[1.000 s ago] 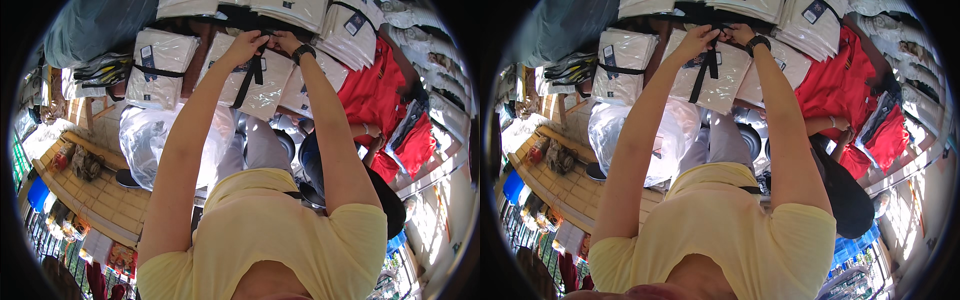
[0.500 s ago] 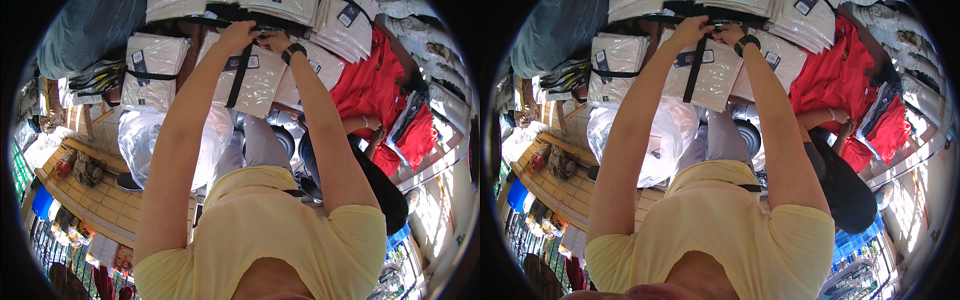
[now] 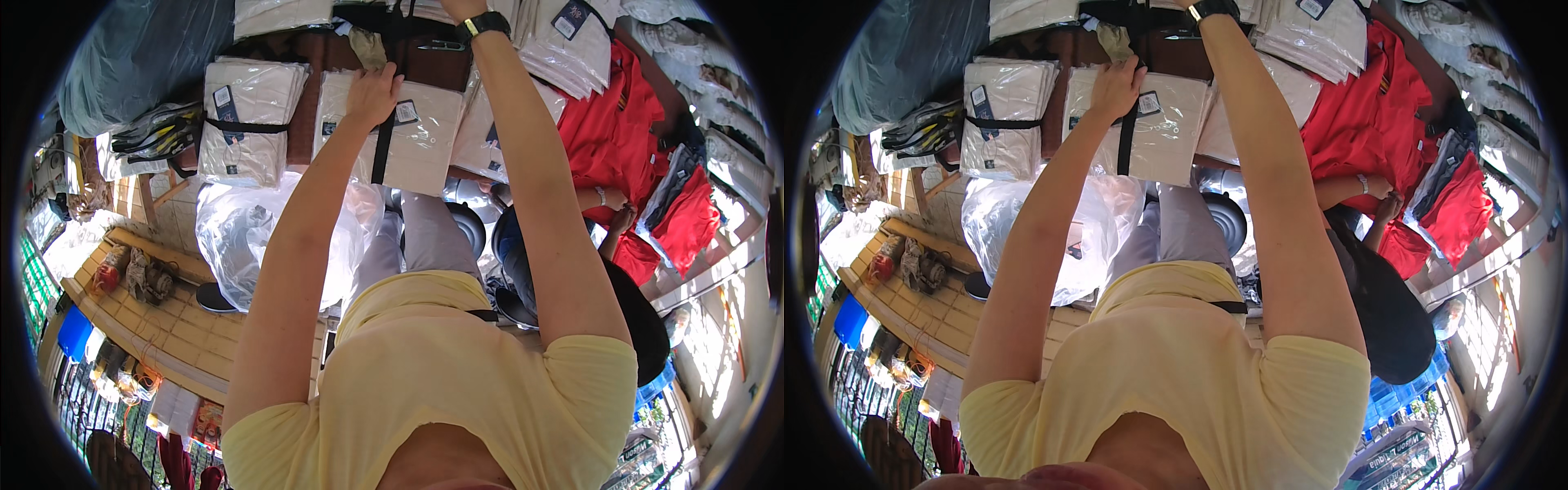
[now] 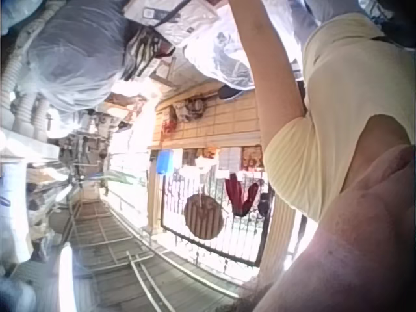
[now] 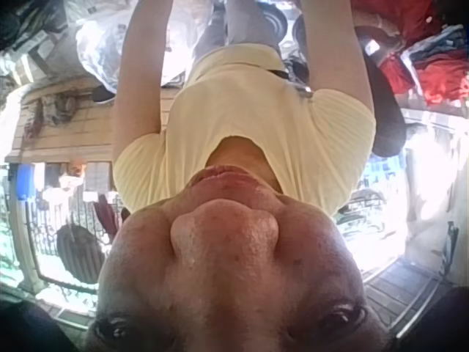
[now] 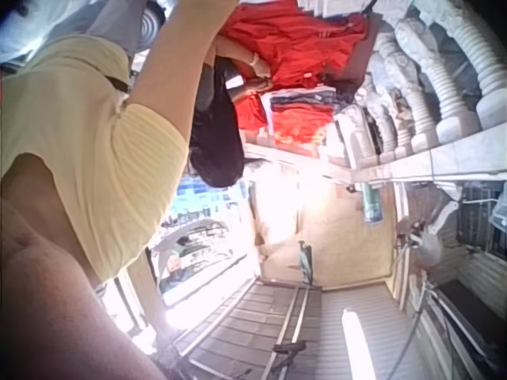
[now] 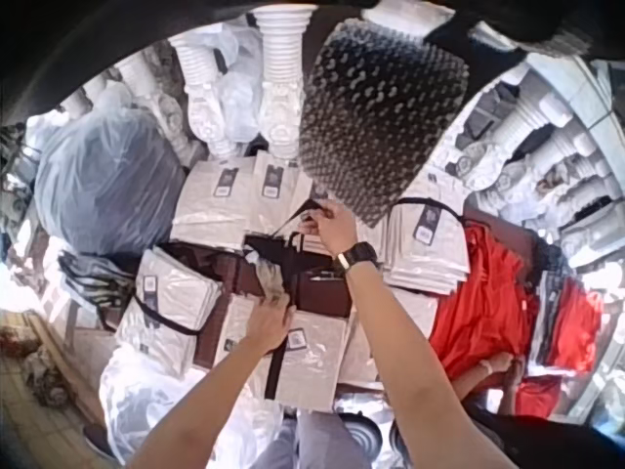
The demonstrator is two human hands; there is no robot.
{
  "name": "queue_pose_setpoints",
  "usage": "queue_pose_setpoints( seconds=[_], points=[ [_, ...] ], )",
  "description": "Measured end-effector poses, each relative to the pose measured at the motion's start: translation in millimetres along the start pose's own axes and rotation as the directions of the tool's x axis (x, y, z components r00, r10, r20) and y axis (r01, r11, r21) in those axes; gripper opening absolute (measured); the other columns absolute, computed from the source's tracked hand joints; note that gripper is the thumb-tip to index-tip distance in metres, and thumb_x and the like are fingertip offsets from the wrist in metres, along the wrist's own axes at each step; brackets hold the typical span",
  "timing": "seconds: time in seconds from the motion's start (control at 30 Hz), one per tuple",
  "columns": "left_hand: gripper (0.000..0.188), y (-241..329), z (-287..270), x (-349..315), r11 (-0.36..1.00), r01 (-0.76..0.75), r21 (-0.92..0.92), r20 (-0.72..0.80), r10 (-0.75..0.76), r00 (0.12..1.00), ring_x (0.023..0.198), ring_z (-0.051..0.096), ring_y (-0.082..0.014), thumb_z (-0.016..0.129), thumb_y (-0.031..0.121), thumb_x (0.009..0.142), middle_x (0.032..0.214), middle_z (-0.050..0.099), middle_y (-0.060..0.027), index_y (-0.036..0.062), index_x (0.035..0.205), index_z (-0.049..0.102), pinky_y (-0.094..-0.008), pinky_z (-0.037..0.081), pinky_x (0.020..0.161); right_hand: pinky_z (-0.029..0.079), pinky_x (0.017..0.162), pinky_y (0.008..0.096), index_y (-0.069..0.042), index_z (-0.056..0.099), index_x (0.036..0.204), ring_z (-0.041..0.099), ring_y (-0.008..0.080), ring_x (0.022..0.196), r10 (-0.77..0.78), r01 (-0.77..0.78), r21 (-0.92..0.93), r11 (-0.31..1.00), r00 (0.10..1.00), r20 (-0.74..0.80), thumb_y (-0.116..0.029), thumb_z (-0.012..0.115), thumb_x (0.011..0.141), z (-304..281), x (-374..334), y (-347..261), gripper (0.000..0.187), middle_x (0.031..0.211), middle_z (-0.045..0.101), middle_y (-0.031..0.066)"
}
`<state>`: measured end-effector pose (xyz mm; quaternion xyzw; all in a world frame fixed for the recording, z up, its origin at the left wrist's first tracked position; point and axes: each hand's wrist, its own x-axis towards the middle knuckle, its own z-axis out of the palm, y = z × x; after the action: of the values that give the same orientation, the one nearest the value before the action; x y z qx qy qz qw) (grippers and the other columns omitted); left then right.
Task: The person organizes packaged shirts by picking them up from a pile, placing them into a large plastic bag, and then arranging the remaining packaged shirts in a stack on the table.
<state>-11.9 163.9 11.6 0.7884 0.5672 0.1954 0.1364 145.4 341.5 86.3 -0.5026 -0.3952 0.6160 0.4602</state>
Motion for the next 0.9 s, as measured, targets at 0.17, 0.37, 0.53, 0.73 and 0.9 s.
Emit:
queue_pose_setpoints(
  seconds=[0.17,0.37,0.53,0.73,0.9],
  points=[
    [0.024,-1,8,13,0.998,-0.029,-0.048,-0.108,0.024,0.994,0.085,0.06,-0.032,0.054,0.031,0.092,0.085,0.066,-0.0134,0.0083,0.097,0.062,-0.044,0.04,0.08,0.057,0.065,0.0312,0.007,0.054,0.115,0.067,0.021,0.071,-0.125,0.129,-0.041,0.991,0.988,0.095,-0.002,0.052,0.093,5,10,-1,0.024,0.091,0.066,0.015],
    [0.029,-5,3,6,0.982,0.164,-0.094,0.058,-0.159,0.986,0.085,0.061,-0.0336,0.058,0.034,0.09,0.084,0.066,-0.0171,0.0066,0.096,0.066,-0.0425,0.04,0.082,0.051,0.055,0.0321,0.005,0.058,0.091,0.066,0.0229,0.06,-0.469,0.482,-0.779,0.4,0.838,0.278,-0.014,0.067,0.083,-5,-54,10,0.022,0.075,0.064,0.0162],
    [0.028,2,4,15,0.982,0.162,-0.092,0.079,-0.155,0.985,0.085,0.061,-0.0333,0.058,0.032,0.09,0.085,0.066,-0.0174,0.0065,0.097,0.067,-0.0426,0.04,0.082,0.052,0.08,0.0373,-0.008,0.073,0.091,0.067,0.0307,0.085,0.278,0.151,-0.932,0.331,0.928,0.249,-0.017,0.064,0.073,-39,-71,98,0.023,0.089,0.07,0.0172],
    [0.026,-3,6,17,0.939,0.247,-0.241,0.065,-0.238,0.969,0.085,0.061,-0.0321,0.06,0.031,0.088,0.087,0.064,-0.0118,0.0058,0.094,0.065,-0.0435,0.041,0.078,0.052,0.081,0.0355,-0.006,0.071,0.101,0.067,0.0288,0.091,0.409,-0.042,-0.832,0.553,0.884,0.227,-0.028,0.071,0.073,-23,-66,123,0.036,0.095,0.07,0.0173],
    [0.027,-6,9,14,0.955,0.162,-0.25,-0.057,-0.181,0.982,0.085,0.061,-0.0308,0.061,0.032,0.087,0.087,0.063,-0.008,0.0061,0.092,0.064,-0.0432,0.041,0.076,0.055,0.074,0.032,0.001,0.068,0.1,0.068,0.023,0.085,0.278,-0.034,-0.833,0.553,0.949,0.145,-0.03,0.076,0.074,-23,-62,111,0.042,0.089,0.07,0.0147]
  ],
)
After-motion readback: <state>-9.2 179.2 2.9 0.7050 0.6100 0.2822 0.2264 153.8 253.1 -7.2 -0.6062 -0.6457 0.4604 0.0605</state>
